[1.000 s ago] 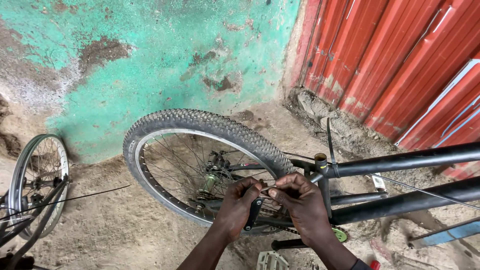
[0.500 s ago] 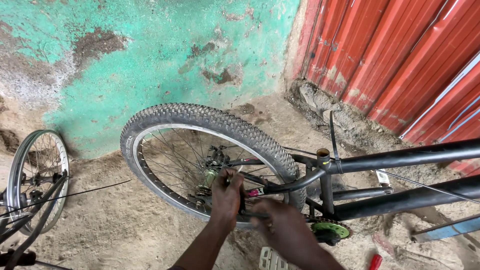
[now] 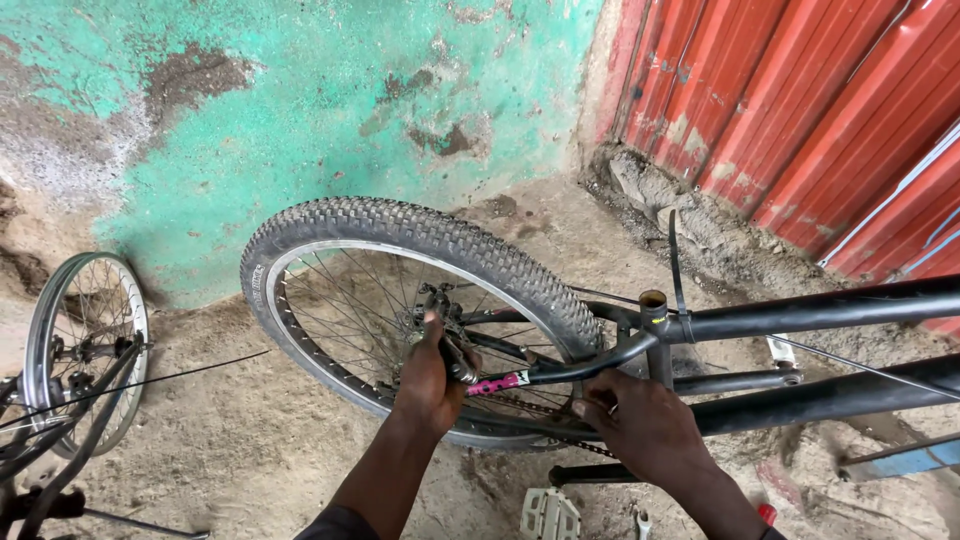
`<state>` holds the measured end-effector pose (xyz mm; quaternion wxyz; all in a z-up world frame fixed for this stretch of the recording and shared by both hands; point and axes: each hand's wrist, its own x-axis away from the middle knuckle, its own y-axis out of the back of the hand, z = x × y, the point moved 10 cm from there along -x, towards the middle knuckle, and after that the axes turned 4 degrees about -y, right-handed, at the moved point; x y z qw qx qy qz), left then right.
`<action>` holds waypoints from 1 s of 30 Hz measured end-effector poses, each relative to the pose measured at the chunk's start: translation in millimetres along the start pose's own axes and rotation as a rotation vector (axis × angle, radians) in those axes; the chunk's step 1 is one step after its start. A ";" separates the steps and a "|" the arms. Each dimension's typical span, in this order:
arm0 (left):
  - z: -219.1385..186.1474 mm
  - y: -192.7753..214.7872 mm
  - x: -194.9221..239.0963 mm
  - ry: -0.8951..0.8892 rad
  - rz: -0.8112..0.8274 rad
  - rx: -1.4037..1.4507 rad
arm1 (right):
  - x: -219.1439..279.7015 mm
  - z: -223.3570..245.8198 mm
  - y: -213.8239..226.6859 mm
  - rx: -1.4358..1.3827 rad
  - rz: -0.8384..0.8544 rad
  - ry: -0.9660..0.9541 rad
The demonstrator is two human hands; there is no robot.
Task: The person works on the rear wheel of a bicycle, using a multi-tool to tighten the axle nuts and adjust the wheel alignment. They rotate the wheel to check its movement and continue making adjustments to the rear hub area.
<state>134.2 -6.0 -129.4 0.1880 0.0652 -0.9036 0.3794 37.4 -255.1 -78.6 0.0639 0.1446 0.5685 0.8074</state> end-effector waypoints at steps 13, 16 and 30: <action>-36.0 -67.0 35.4 -0.687 0.383 -1.221 | -15.4 -18.4 -1.9 0.142 0.041 -0.009; -30.4 -86.6 45.4 -1.058 0.447 -1.451 | -13.5 -18.0 -1.1 0.128 0.041 -0.011; -25.7 -108.3 45.8 -1.157 0.629 -1.579 | -5.3 -20.9 6.0 0.083 0.054 0.014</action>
